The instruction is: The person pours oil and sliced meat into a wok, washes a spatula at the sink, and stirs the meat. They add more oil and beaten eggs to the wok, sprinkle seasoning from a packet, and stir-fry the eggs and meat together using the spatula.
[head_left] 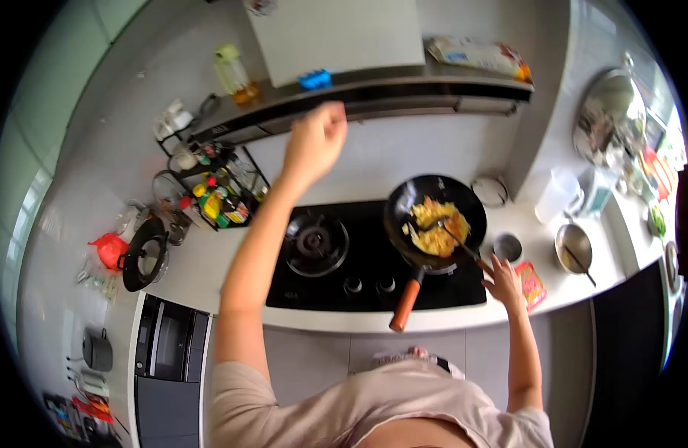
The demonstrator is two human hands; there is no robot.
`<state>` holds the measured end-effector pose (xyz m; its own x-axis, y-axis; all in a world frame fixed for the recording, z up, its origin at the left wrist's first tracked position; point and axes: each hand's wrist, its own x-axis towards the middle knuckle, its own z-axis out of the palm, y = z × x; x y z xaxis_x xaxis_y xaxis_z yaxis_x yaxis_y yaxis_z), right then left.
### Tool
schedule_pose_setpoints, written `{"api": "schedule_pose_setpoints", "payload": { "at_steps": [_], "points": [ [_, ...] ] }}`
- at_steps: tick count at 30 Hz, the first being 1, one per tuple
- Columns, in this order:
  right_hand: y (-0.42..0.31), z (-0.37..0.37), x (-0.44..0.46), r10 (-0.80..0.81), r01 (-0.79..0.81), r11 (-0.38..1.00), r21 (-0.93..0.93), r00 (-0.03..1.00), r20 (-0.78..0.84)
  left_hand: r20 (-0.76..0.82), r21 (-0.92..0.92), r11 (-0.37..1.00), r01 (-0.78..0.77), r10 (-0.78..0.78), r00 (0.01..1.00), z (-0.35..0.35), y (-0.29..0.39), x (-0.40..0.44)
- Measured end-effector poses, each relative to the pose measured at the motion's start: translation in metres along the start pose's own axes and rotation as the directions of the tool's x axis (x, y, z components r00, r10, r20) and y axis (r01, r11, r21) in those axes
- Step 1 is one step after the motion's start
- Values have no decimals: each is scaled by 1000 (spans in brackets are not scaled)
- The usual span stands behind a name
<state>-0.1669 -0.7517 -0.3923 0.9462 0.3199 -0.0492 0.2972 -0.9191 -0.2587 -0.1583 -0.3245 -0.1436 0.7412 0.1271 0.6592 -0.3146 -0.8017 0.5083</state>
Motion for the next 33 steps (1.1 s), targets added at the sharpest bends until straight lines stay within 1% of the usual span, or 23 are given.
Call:
{"api": "schedule_pose_setpoints", "payload": {
  "at_steps": [1, 2, 4, 5, 6, 7, 9, 11, 13, 14, 16, 20, 23, 24, 25, 26, 27, 28, 29, 30, 31, 32, 33],
  "points": [
    [7, 8, 2, -4, 4, 1000, -6, 999, 53, 185, 18, 986, 164, -165, 969, 25, -13, -47],
    [9, 11, -1, -50, 50, 998, 28, 999, 6, 259, -18, 981, 191, -180, 949, 45, -16, -91],
    [16, 22, 4, 58, -62, 997, 43, 994, 88, 401, -77, 912, 403, -342, 850, 88, -47, -171],
    [14, 20, 3, 28, -33, 998, 56, 995, 97, 461, -128, 841, 526, -419, 782, 108, -62, -210],
    [8, 12, -3, -61, 58, 996, 64, 997, 38, 525, -163, 741, 651, -494, 693, 125, -70, -245],
    [12, 17, -1, -39, 38, 998, 54, 999, 32, 654, -135, 602, 787, -543, 527, 127, -59, -262],
    [16, 11, -5, -71, 73, 996, 59, 997, -39, 805, -51, 343, 938, -541, 241, 123, -33, -274],
    [-2, -36, -16, -63, 63, 997, 38, 998, 13, 875, -71, 150, 986, -465, 134, 127, -28, -290],
    [-5, -75, -28, -80, 80, 995, -63, 997, 5, 937, -124, -2, 992, -329, 117, 132, -28, -299],
    [0, -85, -34, -110, 102, 986, -135, 993, -50, 948, -161, -79, 984, -290, 132, 134, -23, -299],
    [0, -114, -48, -57, 48, 988, -148, 997, -59, 961, -222, -231, 947, -216, 172, 138, -9, -299],
    [6, -134, -57, 26, -26, 950, -310, 1000, -5, 963, -216, -293, 931, -223, 153, 157, -10, -311],
    [18, -111, -45, 24, -24, 957, -288, 1000, -2, 935, -193, -208, 959, -334, 116, 160, -7, -312],
    [21, -96, -37, -57, 50, 945, -323, 998, -11, 899, -233, -25, 972, -387, 206, 170, -21, -318],
    [29, -73, -25, -110, 86, 953, -291, 992, -66, 725, -279, 180, 943, -605, 330, 169, -20, -310],
    [32, -53, -10, -20, 11, 956, -293, 999, -29, 605, -263, 406, 876, -637, 477, 168, -31, -298],
    [22, -48, 0, -56, 52, 964, -262, 998, -7, 473, -204, 602, 772, -630, 616, 167, -48, -279],
    [18, -39, 9, -48, 48, 975, -218, 999, 3, 380, -287, 678, 676, -567, 730, 162, -65, -256],
    [9, -37, 15, -56, 51, 981, -186, 998, -23, 221, -306, 804, 510, -461, 859, 149, -64, -219],
    [7, -34, 20, -65, 58, 991, -118, 996, -57, 83, -194, 936, 294, -283, 955, 133, -63, -177],
    [-2, -43, 20, -70, 58, 988, -147, 994, -81, -50, -192, 968, 161, -173, 984, 117, -53, -134],
    [-5, -50, 19, -76, 61, 985, -158, 993, -88, -135, 16, 1000, -4, 6, 991, 98, -45, -93],
    [-7, -56, 17, -78, 62, 984, -170, 993, -89, -172, 110, 987, -115, 132, 976, 80, -36, -51]
  ]
}}
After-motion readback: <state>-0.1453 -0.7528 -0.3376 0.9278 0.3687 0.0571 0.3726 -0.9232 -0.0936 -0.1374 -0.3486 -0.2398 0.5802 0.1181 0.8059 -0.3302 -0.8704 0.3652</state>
